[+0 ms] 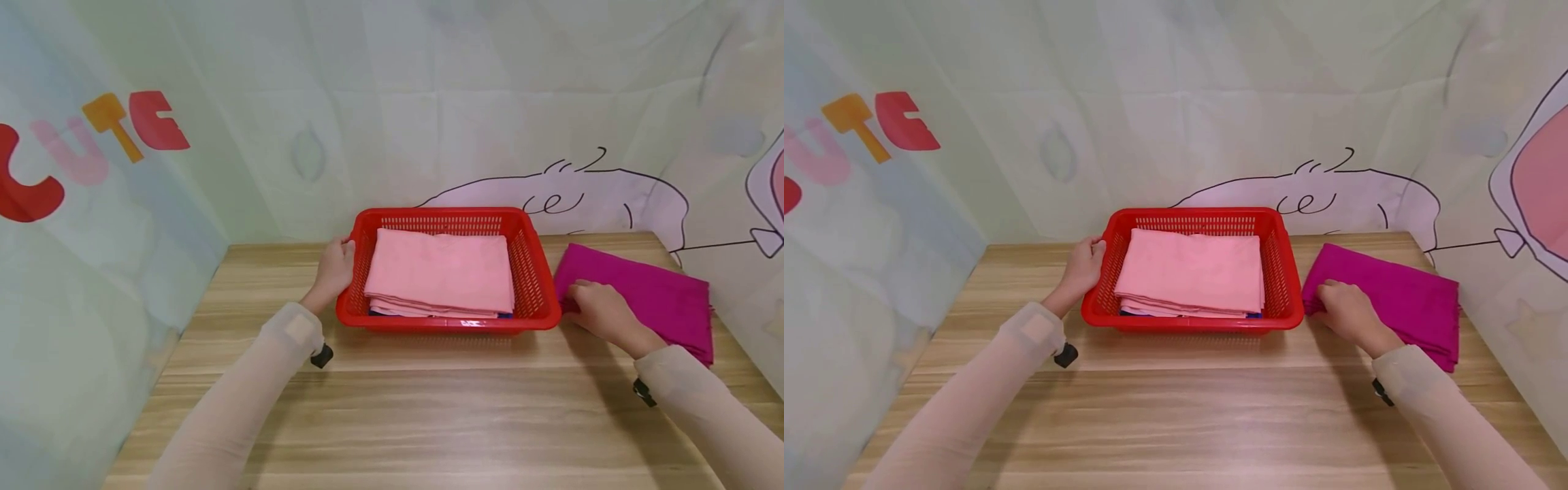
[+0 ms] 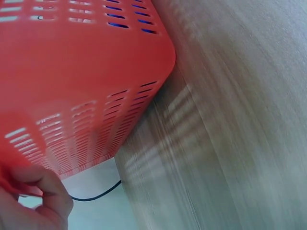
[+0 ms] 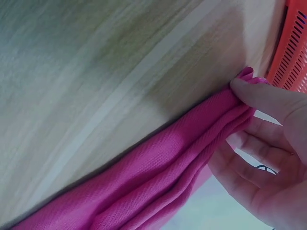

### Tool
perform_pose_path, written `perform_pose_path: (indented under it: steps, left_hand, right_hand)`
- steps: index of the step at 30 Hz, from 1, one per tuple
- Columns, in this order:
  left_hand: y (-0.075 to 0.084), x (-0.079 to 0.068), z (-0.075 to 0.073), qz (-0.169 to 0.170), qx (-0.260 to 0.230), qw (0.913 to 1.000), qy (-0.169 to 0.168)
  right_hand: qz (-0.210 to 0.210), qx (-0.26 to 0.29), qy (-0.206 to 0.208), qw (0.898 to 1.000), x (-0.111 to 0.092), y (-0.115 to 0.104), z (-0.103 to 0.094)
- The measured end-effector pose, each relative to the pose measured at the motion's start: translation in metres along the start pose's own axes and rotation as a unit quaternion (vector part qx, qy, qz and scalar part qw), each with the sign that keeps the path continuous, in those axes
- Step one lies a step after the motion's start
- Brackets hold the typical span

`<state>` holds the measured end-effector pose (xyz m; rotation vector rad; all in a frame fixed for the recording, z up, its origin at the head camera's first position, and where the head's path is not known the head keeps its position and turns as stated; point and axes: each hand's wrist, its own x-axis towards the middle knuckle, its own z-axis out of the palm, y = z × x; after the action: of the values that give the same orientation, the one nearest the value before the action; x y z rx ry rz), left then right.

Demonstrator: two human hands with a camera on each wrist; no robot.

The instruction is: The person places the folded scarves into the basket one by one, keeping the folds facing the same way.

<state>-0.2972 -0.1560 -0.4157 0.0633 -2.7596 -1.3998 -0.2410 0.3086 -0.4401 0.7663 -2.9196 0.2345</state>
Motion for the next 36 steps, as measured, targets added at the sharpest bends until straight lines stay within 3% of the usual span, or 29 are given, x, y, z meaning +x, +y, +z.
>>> perform_pose_path:
  steps: [10,36]
  left_hand:
    - [0.002,0.003,0.002,-0.006,0.001,0.9999,0.013]
    - [-0.001,-0.001,0.002,-0.004,-0.007,1.0000,0.004]
  right_hand:
    - [-0.016,-0.030,0.019,0.999,0.004,0.002,0.001]
    - [-0.036,-0.027,0.021,0.999,0.001,0.003,0.011]
